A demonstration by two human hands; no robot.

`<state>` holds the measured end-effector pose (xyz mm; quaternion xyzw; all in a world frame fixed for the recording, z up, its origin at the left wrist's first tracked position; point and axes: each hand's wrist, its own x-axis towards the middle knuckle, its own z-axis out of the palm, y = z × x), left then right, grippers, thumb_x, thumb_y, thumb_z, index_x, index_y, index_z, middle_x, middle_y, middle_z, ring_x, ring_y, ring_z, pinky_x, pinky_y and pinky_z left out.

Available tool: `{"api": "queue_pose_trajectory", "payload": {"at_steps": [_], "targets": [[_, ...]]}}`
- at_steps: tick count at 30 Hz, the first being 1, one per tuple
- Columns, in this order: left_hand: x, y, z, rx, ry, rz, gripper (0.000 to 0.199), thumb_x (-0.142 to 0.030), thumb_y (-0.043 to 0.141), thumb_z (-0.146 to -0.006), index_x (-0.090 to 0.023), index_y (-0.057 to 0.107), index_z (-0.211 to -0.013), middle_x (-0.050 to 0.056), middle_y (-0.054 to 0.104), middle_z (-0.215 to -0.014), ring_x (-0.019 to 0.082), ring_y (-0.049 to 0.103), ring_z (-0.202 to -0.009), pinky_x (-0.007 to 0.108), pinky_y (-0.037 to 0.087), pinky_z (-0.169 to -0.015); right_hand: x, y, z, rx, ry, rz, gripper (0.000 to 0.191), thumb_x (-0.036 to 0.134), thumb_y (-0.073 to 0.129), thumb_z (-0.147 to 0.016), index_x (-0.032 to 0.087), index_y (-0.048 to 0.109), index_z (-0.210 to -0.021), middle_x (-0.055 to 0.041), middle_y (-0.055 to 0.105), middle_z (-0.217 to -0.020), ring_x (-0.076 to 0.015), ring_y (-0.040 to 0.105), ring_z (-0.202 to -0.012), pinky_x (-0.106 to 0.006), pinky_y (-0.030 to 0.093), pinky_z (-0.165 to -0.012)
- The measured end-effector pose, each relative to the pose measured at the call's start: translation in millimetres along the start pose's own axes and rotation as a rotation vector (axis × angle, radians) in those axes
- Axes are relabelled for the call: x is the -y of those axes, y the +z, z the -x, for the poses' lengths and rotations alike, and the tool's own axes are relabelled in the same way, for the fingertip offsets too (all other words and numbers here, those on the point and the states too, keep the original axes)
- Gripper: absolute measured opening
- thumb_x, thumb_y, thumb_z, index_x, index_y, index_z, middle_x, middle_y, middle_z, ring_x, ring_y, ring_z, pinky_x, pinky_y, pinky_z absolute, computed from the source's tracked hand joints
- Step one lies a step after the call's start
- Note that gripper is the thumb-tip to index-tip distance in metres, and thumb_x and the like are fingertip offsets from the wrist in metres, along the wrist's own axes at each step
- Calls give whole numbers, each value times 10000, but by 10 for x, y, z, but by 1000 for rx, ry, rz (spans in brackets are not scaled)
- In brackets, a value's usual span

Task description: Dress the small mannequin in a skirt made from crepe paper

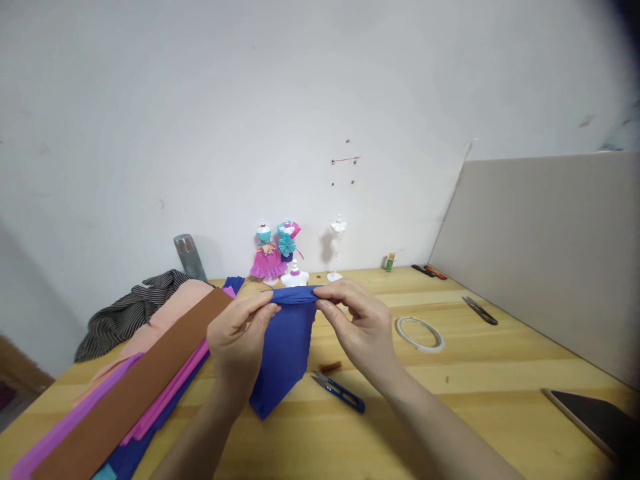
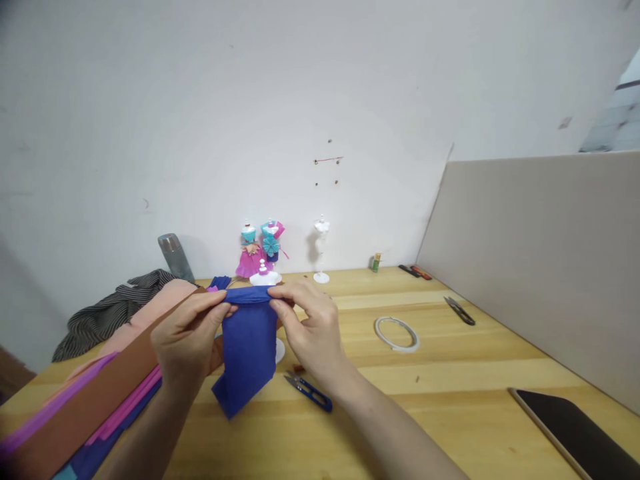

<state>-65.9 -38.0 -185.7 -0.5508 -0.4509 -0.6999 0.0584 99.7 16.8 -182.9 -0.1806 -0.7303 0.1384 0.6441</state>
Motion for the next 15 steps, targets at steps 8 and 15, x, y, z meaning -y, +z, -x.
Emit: {"api": "queue_pose_trajectory", "payload": {"at_steps": [8,15], "targets": [[33,-29,-59,48,175,-198,94,-141,681,-783,-202,738,-826,-4,756,-794,136,699,-758,224,562,-757,2,2,-18,3,-45,66,147,79,579,-861,208,648,-869,-24,659,-796,-155,617,-748,-294,482,-690],[36,-78,-86,132,159,-242,101,-177,637,-805,-217,722,-769,1,753,-783,151,704,-757,246,561,-758,25,1,-32,33,38,103,116,135,561,-866,197,638,-806,-19,649,-723,-140,571,-633,-271,449,-581]]}}
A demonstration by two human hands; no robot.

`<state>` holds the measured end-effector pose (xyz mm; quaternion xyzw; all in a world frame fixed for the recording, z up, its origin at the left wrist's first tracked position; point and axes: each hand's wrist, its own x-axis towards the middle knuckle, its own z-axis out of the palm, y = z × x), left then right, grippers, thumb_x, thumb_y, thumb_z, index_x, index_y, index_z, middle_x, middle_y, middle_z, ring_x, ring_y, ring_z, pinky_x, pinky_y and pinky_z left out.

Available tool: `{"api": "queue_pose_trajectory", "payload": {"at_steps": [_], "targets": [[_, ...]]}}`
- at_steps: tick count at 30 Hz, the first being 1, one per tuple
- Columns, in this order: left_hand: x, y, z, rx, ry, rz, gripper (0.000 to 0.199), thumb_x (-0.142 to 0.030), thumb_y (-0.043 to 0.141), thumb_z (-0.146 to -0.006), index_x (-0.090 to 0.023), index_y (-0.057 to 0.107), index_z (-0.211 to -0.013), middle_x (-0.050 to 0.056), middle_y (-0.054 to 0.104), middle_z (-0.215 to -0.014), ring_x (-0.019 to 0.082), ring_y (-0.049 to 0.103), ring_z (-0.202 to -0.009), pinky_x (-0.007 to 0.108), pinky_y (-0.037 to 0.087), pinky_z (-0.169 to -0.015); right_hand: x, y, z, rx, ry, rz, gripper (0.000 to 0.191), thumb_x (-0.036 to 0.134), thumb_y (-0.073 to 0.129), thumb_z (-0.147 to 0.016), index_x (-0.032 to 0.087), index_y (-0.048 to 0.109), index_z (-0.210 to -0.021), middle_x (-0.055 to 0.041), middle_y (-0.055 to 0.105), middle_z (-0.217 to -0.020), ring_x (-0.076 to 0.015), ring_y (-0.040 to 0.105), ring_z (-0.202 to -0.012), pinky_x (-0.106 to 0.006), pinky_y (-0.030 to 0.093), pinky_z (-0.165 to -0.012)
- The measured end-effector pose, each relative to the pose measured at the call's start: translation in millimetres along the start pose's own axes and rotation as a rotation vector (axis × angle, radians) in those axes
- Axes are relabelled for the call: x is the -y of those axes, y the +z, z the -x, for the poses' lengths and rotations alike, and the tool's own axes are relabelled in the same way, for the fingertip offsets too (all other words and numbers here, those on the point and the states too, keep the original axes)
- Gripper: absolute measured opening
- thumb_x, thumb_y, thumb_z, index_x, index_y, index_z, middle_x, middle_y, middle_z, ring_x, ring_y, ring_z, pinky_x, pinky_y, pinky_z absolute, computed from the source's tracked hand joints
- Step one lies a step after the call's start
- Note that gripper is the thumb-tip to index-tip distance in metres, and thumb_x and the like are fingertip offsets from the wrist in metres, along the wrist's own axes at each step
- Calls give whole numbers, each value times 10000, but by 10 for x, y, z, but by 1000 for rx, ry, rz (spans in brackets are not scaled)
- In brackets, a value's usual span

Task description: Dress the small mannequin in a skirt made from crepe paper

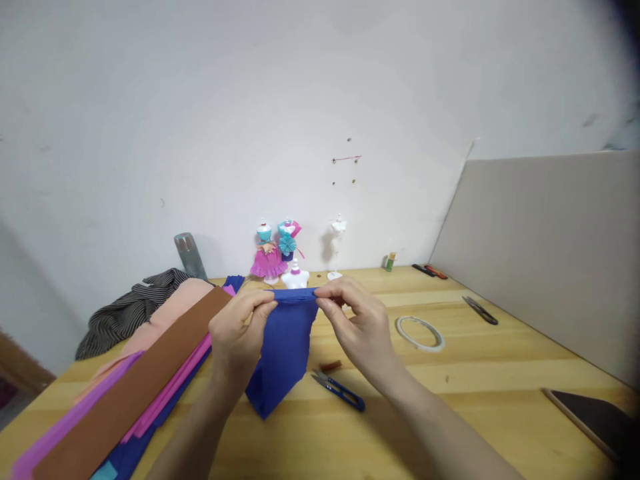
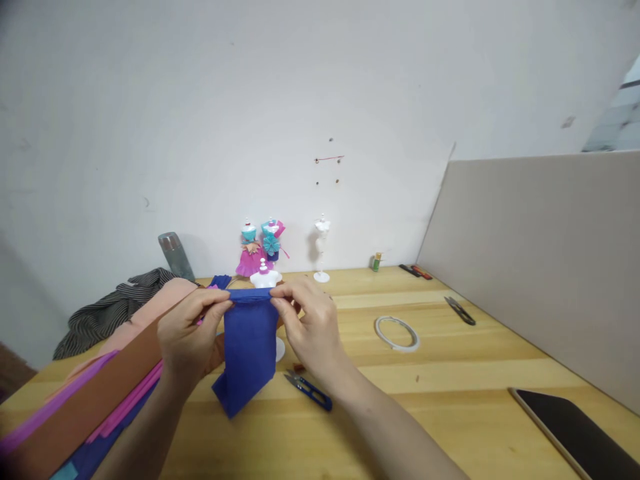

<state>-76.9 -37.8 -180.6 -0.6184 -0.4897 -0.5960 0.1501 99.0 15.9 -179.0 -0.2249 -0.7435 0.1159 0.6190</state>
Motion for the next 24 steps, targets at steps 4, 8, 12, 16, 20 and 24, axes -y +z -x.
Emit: {"api": "queue_pose_trajectory", "payload": {"at_steps": [4,8,12,16,20,24], "targets": [[1,57,13,46,-325,204,60,-224,659,-759,-205,711,-738,2,737,-682,158,711,-652,249,579,-653,-28,16,8,39,179,-33,92,196,579,-838,186,638,-769,0,628,-632,-122,539,-528,-254,425,-511],[-56,102,-37,37,-674,477,91,-227,712,-653,-150,682,-691,17,707,-564,181,710,-566,247,583,-552,-77,56,12,76,402,-183,113,275,618,-790,175,631,-738,4,608,-567,-136,576,-509,-250,450,-488],[-89,94,-73,17,-730,562,142,-225,745,-616,-125,684,-697,32,714,-573,197,722,-583,256,595,-554,-58,80,-2,48,485,-306,134,286,663,-724,176,617,-664,0,613,-545,-139,585,-502,-249,473,-483],[-101,73,-45,-13,-682,567,130,-207,756,-621,-121,698,-701,38,722,-588,205,726,-585,268,609,-562,-7,66,-9,-7,450,-333,116,252,681,-700,178,620,-633,0,618,-544,-134,576,-496,-251,477,-480],[-137,43,-19,-21,-630,554,99,-195,752,-638,-130,708,-698,31,722,-585,193,722,-570,248,607,-550,14,41,-8,-9,424,-365,106,224,684,-698,184,619,-626,1,619,-551,-135,582,-509,-254,484,-487],[-167,8,-17,-17,-599,553,61,-172,745,-645,-144,713,-690,26,727,-595,183,721,-570,231,608,-562,22,24,-11,-2,449,-427,115,224,708,-673,182,619,-614,-10,636,-595,-142,603,-534,-261,506,-503]]}}
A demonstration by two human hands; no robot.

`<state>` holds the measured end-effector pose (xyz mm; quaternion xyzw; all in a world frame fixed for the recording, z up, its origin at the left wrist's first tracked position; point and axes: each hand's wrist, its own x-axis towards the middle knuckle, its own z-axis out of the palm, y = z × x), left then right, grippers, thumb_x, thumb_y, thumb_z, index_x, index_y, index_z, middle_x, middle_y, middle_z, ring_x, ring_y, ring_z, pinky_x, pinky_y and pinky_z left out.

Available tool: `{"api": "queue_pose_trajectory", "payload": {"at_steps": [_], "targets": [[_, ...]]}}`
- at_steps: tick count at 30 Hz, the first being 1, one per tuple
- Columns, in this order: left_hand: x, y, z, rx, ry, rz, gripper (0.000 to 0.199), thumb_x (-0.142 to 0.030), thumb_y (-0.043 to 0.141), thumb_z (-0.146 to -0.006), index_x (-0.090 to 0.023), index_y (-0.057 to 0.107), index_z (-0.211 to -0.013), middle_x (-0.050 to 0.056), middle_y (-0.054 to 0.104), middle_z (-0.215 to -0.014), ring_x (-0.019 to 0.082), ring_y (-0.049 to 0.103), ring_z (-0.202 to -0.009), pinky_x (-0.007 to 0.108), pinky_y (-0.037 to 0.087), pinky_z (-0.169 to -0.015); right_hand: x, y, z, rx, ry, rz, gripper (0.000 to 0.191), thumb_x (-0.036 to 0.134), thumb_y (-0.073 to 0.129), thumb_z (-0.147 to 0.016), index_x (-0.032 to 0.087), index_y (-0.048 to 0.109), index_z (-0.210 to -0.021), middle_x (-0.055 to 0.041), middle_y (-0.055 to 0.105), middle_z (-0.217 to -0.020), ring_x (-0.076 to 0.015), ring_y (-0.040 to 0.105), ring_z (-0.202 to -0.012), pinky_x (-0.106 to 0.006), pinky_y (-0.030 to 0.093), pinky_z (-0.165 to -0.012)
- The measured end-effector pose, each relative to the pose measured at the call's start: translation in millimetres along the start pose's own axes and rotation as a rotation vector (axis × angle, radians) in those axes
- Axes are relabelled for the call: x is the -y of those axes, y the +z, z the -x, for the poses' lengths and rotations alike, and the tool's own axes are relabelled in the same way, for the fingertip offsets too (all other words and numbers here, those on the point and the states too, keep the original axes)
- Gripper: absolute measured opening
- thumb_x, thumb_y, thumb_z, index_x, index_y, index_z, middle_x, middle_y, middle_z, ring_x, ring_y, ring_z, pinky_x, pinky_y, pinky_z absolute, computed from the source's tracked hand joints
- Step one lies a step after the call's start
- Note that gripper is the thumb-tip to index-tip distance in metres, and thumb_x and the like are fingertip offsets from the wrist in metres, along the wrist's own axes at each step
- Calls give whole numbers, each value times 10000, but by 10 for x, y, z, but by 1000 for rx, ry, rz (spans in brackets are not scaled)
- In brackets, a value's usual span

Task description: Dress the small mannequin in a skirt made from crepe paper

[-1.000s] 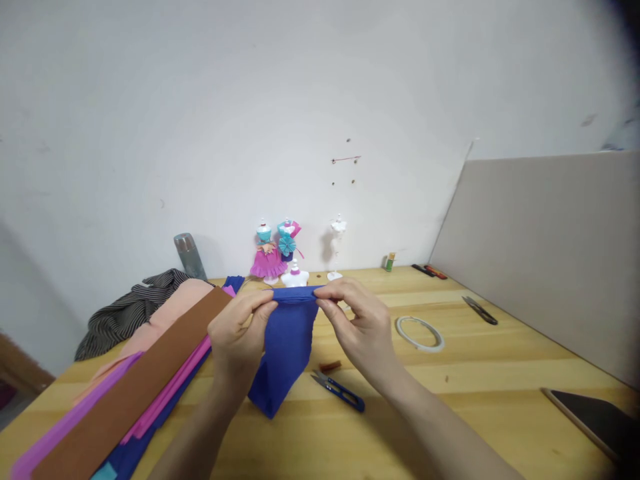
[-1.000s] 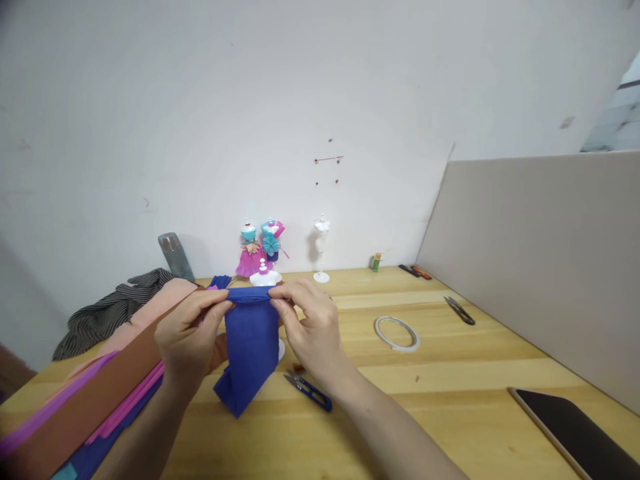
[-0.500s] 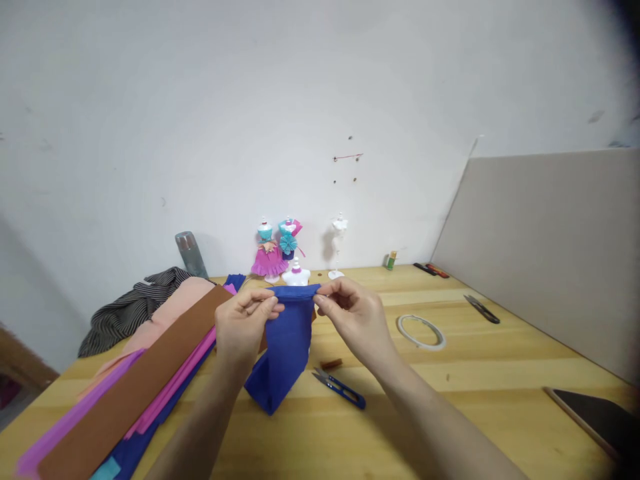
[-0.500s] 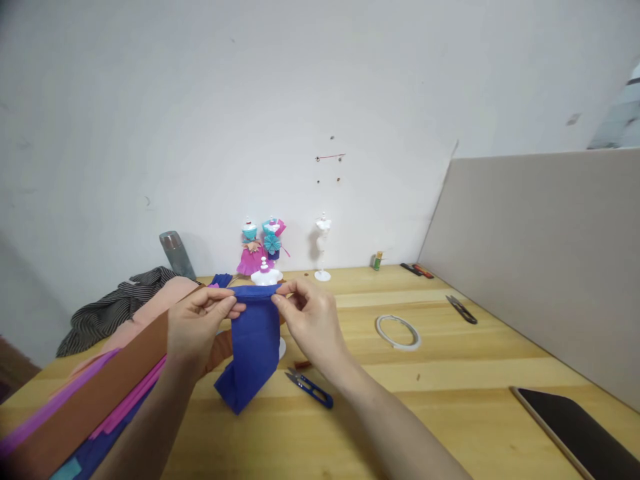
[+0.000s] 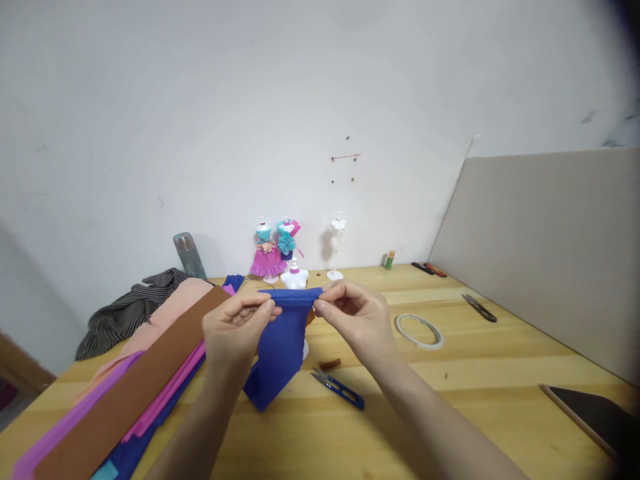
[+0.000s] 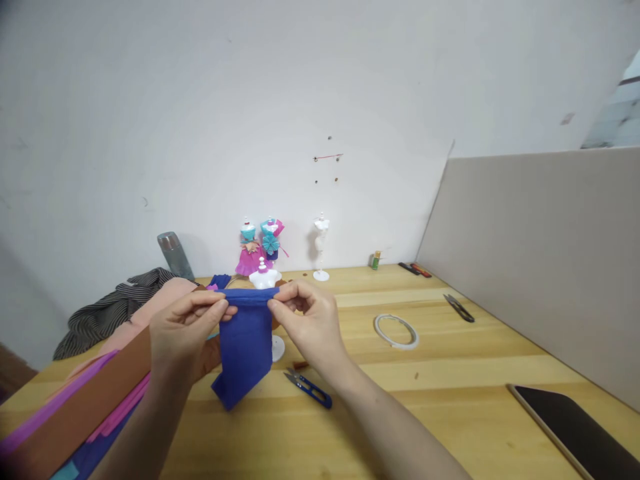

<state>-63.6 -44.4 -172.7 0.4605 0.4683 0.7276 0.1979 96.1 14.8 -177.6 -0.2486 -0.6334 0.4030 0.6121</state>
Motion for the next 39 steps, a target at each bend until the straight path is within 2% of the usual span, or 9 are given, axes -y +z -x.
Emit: {"api": "queue_pose_trajectory", "payload": {"at_steps": [5,13,21,25,28,30,34,39], "targets": [[-37,-19,0,23,59,-7,28,-143,737,-634,-149,712,-645,22,722,-616,174,718,-575,224,609,-592,17,-10,3,15,-1,-24,104,205,706,-666,178,630,-601,-21,643,-627,-154,616,-571,-280,519,-537],[-72,-20,36,21,-30,27,64,-182,741,-650,-136,700,-667,26,694,-579,165,690,-549,223,571,-521,33,-2,10,37,21,-82,127,200,711,-654,182,613,-575,-11,633,-622,-145,610,-569,-273,524,-533],[-153,-51,107,-4,38,-15,48,-165,752,-638,-158,713,-666,1,677,-544,124,646,-466,180,539,-466,124,14,78,47,49,-71,135,218,680,-688,190,573,-610,3,603,-580,-121,560,-513,-241,461,-482],[-158,-53,117,-12,34,-16,121,-168,766,-626,-165,748,-745,-1,678,-530,133,649,-467,189,546,-460,123,14,91,-24,-53,-50,95,177,685,-676,194,593,-671,24,581,-577,-105,520,-500,-228,433,-473],[-164,-86,104,-27,129,-97,135,-157,768,-623,-194,768,-752,-2,714,-606,128,659,-492,189,562,-480,114,2,95,-11,-182,-2,50,147,666,-713,197,660,-715,13,606,-599,-116,534,-529,-245,444,-504],[-170,-124,80,-26,227,-197,131,-149,765,-629,-209,775,-746,1,734,-660,126,663,-501,191,568,-483,109,-10,96,14,-245,23,94,134,660,-738,205,707,-779,2,635,-625,-131,559,-564,-261,459,-533],[-193,-180,23,10,380,-353,167,-129,752,-650,-212,782,-792,11,752,-711,142,678,-546,214,574,-508,107,-27,92,23,-296,72,153,125,663,-763,216,743,-857,-20,683,-691,-161,612,-632,-291,489,-571],[-245,-173,-4,43,521,-429,151,-103,722,-700,-217,771,-787,-8,742,-681,134,680,-588,204,557,-536,99,-36,93,24,-374,163,131,127,652,-798,217,730,-853,-22,694,-718,-172,634,-664,-312,503,-610]]}}
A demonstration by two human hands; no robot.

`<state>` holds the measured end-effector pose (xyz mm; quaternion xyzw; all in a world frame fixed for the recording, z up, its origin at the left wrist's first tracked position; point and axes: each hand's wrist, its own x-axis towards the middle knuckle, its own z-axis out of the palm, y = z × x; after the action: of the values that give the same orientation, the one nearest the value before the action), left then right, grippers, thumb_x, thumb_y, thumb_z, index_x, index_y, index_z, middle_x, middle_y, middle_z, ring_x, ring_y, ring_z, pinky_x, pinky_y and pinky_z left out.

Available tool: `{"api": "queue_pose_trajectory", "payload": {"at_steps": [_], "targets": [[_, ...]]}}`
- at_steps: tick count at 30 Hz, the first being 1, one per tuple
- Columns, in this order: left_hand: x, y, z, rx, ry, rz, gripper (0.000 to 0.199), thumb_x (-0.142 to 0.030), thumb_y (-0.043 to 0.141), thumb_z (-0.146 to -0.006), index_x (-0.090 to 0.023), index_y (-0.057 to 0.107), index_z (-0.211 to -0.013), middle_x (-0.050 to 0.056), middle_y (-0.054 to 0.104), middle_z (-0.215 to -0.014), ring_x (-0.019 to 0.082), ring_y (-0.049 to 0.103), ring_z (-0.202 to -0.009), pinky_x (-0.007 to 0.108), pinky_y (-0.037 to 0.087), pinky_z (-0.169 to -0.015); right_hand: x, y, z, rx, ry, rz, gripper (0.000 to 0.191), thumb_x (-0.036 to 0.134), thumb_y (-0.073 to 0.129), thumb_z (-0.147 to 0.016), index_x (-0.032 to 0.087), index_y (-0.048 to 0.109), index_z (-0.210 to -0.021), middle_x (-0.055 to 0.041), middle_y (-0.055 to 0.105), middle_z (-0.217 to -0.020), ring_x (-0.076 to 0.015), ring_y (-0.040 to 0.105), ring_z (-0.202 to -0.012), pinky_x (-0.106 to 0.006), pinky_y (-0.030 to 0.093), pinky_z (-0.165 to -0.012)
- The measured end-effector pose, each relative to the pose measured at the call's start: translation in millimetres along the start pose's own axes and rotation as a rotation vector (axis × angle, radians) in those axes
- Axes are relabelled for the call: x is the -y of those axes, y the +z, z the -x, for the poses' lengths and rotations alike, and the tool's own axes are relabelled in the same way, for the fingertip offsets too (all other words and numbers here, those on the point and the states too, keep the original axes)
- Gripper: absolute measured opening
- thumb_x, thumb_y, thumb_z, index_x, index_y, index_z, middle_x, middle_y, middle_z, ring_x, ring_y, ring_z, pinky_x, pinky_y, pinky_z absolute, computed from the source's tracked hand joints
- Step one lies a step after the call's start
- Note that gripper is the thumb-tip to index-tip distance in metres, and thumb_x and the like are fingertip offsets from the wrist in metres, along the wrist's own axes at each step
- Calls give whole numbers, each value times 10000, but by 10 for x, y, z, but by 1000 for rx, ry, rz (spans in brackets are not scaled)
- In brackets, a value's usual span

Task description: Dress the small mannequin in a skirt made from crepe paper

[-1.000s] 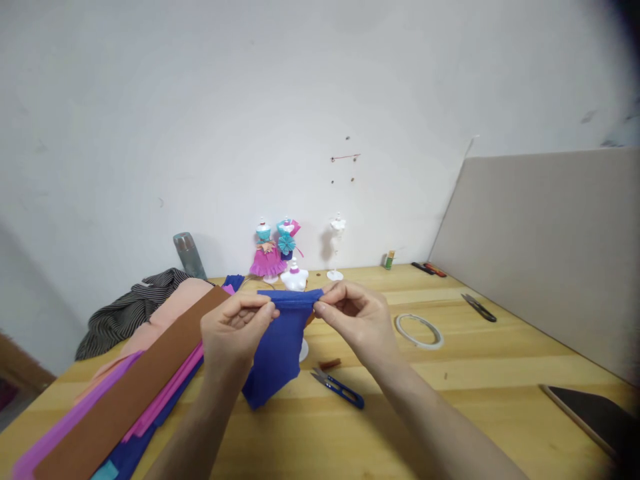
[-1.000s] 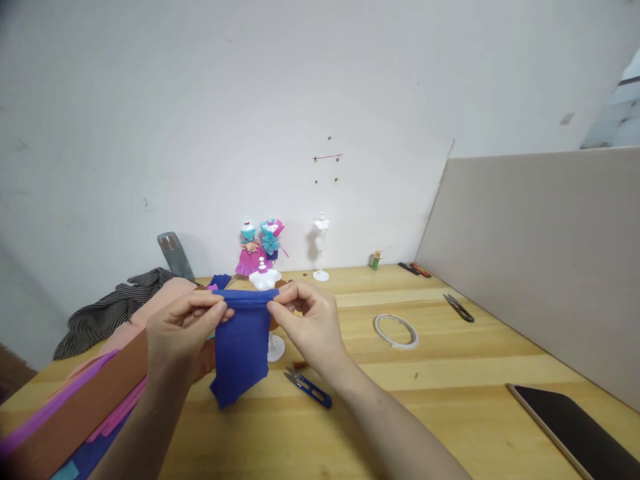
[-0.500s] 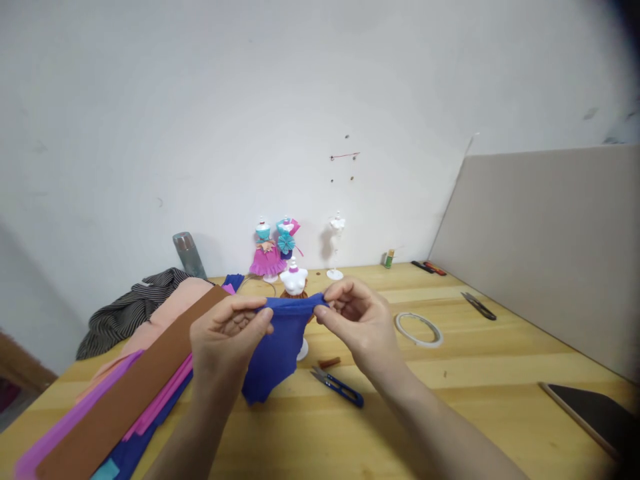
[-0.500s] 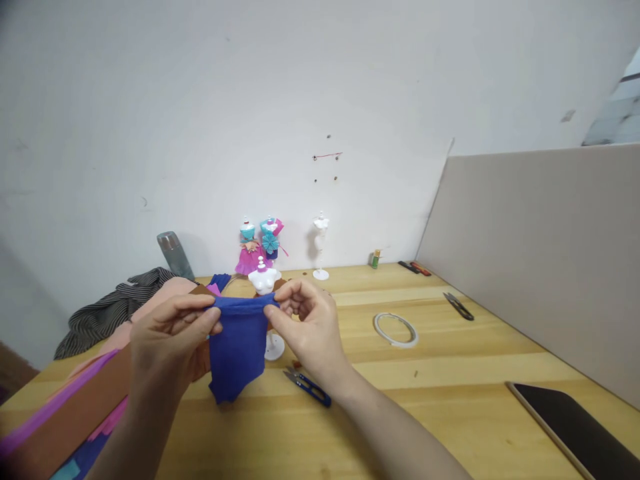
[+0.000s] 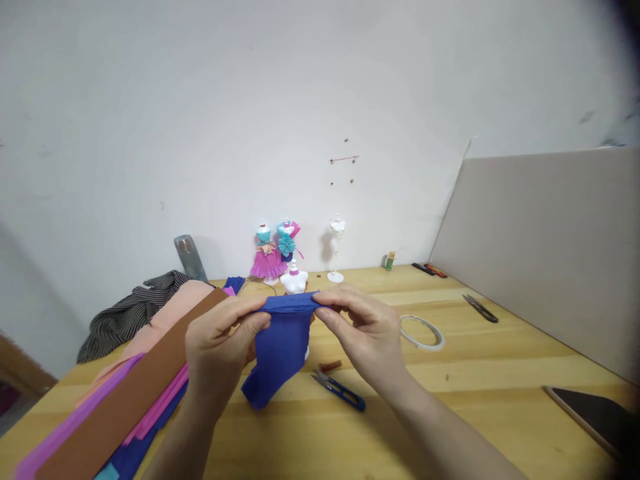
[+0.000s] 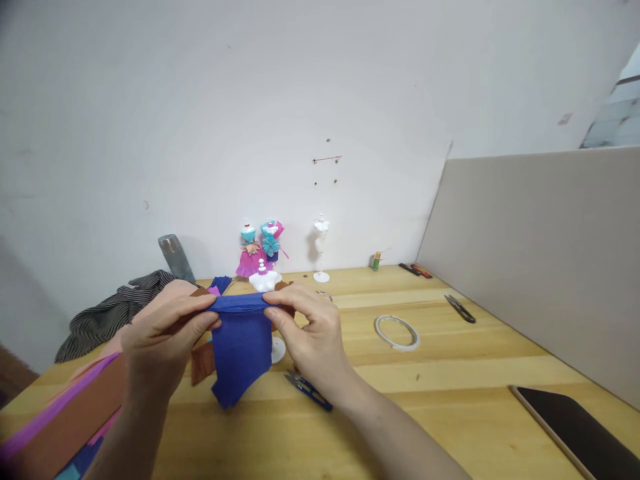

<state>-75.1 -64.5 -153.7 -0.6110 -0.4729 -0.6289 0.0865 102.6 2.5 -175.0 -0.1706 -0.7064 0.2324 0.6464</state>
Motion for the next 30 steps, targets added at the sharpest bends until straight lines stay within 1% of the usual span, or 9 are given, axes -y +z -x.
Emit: {"api": "queue_pose_trajectory", "payload": {"at_steps": [4,9,11,13,17,21,24,27,30], "targets": [[0,4,14,33,60,-38,142,-93,679,-749,-211,755,-769,-27,715,-626,114,658,-567,197,548,-561,-5,-6,11,4,-51,87,127,123,624,-833,221,703,-848,-25,693,-745,-180,644,-704,-327,500,-648],[71,21,81,-22,124,-125,128,-123,678,-764,-226,751,-786,-17,760,-764,140,703,-705,224,568,-710,7,-6,2,-2,-95,124,124,116,602,-847,216,674,-831,-21,689,-757,-165,638,-698,-299,496,-625],[87,28,93,-35,143,-178,123,-131,678,-767,-230,749,-784,-24,765,-776,136,709,-719,213,566,-741,11,-6,0,1,-67,146,119,127,595,-848,212,664,-801,-16,687,-739,-159,631,-668,-292,487,-605],[93,33,90,-37,151,-216,120,-135,672,-773,-230,744,-773,-33,765,-763,127,711,-708,192,563,-729,9,-6,2,21,0,149,115,150,588,-850,206,657,-778,-12,686,-710,-156,627,-635,-290,485,-595],[107,44,75,-65,151,-204,117,-136,673,-764,-232,740,-750,-43,761,-734,120,712,-688,170,562,-697,-10,-2,6,36,148,59,80,185,617,-819,192,665,-755,-15,692,-671,-161,641,-606,-287,510,-586],[130,64,90,-79,38,-90,87,-150,714,-726,-230,749,-732,-24,763,-748,144,716,-708,202,583,-704,-21,8,-11,8,264,-80,40,206,671,-754,183,675,-721,-21,688,-633,-167,645,-584,-281,526,-555],[110,92,107,-87,-81,64,79,-153,739,-697,-225,756,-722,-13,757,-736,145,713,-656,208,599,-647,-1,11,-30,-10,318,-156,58,207,705,-700,178,664,-670,-22,680,-621,-158,633,-568,-269,526,-540],[57,122,108,-111,-173,227,89,-130,739,-677,-216,754,-695,-22,741,-682,130,700,-557,184,598,-564,39,8,-43,-18,312,-172,71,188,705,-684,178,654,-634,-24,668,-624,-150,617,-569,-261,514,-535],[12,133,97,-97,-247,314,98,-108,740,-658,-203,751,-682,-19,735,-655,136,704,-541,178,601,-548,70,5,-48,-28,282,-172,84,168,686,-687,182,644,-615,-23,656,-623,-148,605,-572,-260,503,-528]]}}
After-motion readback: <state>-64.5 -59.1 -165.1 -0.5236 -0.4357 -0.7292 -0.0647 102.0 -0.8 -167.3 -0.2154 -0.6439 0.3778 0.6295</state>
